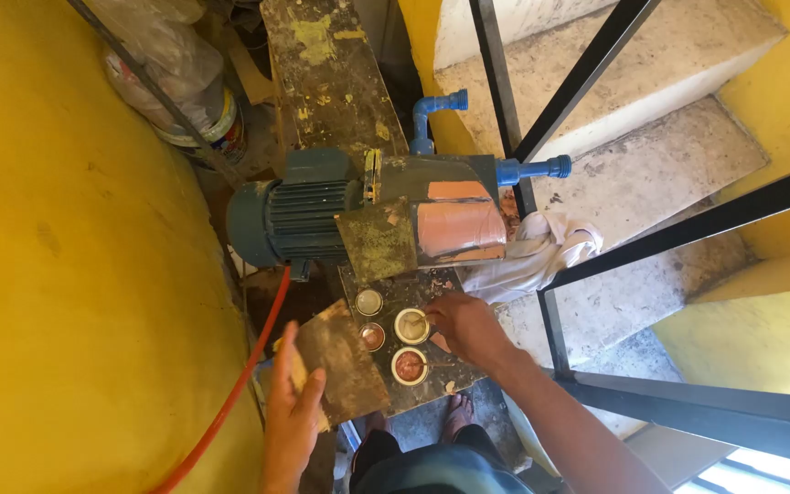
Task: Applying body filler compound to an electric motor and sanding it smooth.
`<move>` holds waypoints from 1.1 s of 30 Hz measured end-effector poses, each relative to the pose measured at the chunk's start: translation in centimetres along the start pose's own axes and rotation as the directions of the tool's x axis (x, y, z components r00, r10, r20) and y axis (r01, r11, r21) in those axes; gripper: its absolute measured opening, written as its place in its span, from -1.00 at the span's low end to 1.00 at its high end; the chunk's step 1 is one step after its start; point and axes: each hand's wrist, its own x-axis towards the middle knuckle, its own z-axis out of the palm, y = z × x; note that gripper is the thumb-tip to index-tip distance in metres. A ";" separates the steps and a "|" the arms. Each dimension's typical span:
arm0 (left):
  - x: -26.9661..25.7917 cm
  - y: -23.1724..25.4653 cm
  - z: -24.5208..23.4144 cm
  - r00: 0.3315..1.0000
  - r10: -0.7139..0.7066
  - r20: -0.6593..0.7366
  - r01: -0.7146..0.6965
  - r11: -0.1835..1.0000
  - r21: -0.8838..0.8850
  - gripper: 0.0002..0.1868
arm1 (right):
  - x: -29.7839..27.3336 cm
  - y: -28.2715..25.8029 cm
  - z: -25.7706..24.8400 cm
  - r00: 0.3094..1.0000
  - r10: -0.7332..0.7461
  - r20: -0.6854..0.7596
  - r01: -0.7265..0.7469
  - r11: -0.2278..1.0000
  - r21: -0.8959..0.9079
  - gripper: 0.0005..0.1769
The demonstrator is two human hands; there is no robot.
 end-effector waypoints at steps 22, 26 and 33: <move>0.8 0.4 3.4 0.974 -0.221 -0.043 0.224 0.970 0.094 -0.57 | -0.4 -1.9 -0.6 0.946 0.321 -0.033 -0.313 0.938 0.145 -0.83; 1.0 1.0 3.1 0.947 -0.313 -0.076 0.316 0.948 0.030 -0.58 | -0.4 -2.2 -0.7 0.954 0.295 -0.063 -0.285 0.949 0.132 -0.80; 0.6 0.7 2.2 0.934 -0.351 -0.063 0.346 0.935 -0.075 -0.53 | -0.9 -1.1 0.1 0.942 0.318 -0.108 -0.296 0.937 0.184 -0.74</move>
